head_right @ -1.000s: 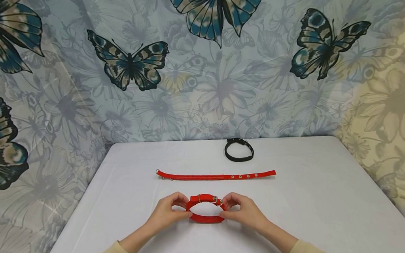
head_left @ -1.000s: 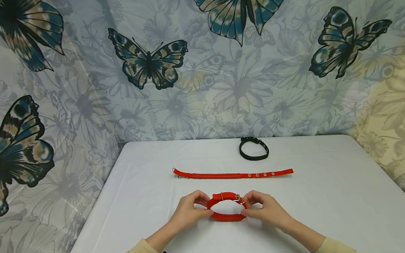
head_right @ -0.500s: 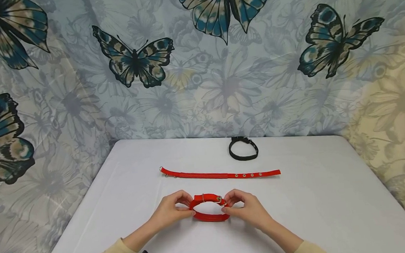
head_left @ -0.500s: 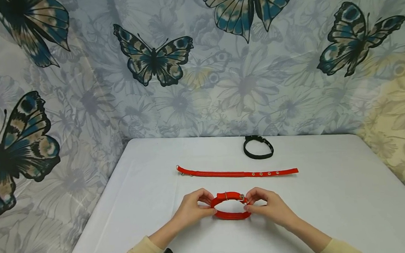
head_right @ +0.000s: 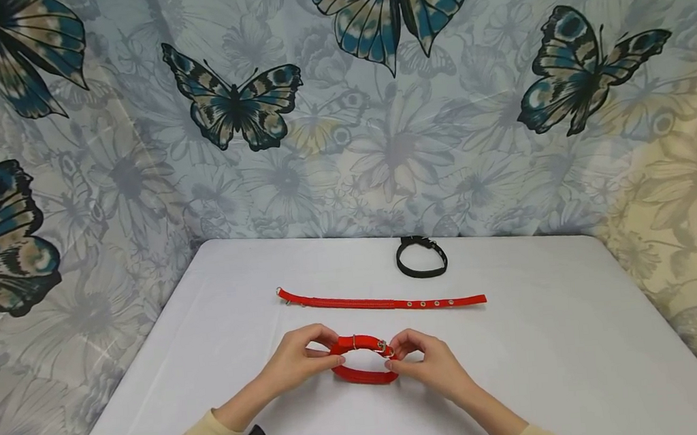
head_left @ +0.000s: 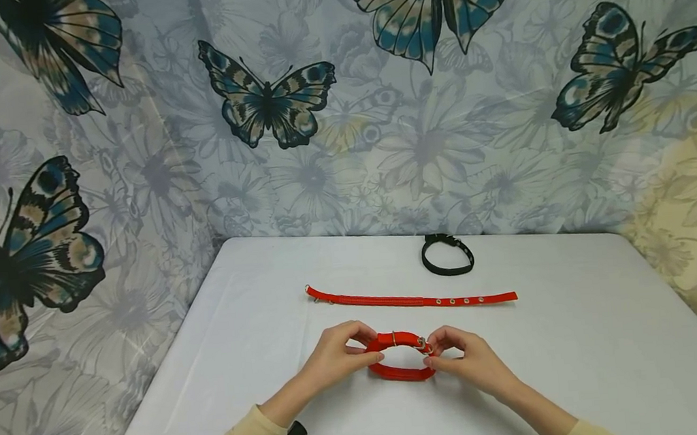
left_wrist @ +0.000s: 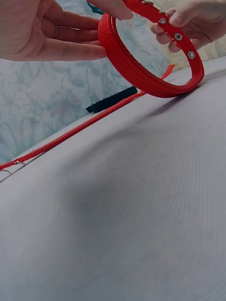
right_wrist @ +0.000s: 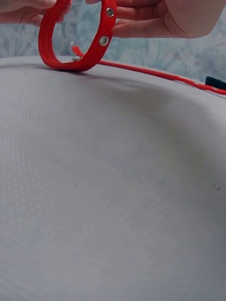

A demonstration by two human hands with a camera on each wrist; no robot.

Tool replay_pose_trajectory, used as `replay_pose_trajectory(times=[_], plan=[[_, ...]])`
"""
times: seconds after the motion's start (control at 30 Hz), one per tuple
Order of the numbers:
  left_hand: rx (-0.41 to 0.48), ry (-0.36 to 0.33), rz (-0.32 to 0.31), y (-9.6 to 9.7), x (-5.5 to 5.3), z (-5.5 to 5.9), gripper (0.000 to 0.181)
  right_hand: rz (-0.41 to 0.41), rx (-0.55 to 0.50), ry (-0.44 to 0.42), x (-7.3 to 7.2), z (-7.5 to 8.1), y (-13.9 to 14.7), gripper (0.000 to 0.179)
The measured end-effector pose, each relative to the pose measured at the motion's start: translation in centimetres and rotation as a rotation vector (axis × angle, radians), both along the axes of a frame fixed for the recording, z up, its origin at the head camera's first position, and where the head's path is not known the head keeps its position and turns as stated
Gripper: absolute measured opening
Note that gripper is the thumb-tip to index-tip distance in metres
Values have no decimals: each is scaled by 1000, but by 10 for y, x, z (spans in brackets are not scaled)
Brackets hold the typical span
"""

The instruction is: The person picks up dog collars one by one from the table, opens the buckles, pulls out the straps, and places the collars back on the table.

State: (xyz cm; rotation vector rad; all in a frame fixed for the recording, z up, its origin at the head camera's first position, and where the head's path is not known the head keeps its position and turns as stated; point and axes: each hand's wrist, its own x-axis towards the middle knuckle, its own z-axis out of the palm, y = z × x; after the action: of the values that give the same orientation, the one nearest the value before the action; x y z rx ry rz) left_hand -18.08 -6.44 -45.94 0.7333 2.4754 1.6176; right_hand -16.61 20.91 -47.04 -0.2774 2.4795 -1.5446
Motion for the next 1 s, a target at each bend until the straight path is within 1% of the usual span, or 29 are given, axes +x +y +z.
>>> replay_pose_trajectory(times=[0.1,0.2,0.27,0.4,0.5,0.67,0.83,1.0], plan=[[0,-3,-2,0,0,-2,22,-4,-1,-7,2,0,0,23],[0,-6,-6,0,1,-3,22,-8,-4,4,3,0,0,24],[-2,-7,-2,-1,1,-4,22,4,-16,27,3,1,-1,25],[-1,-11,6,-1,1,-3,21,49,-91,65,3,6,-4,29],[0,-6,3,-1,1,-3,22,67,-134,80,1,10,-7,31],[-11,-1,-1,-1,3,-3,22,74,-131,101,2,13,-8,29],[-55,43,-1,1,2,3,24,76,-107,118,0,14,-8,26],[-69,89,-28,6,-1,9,29,74,-84,118,-1,16,-8,26]])
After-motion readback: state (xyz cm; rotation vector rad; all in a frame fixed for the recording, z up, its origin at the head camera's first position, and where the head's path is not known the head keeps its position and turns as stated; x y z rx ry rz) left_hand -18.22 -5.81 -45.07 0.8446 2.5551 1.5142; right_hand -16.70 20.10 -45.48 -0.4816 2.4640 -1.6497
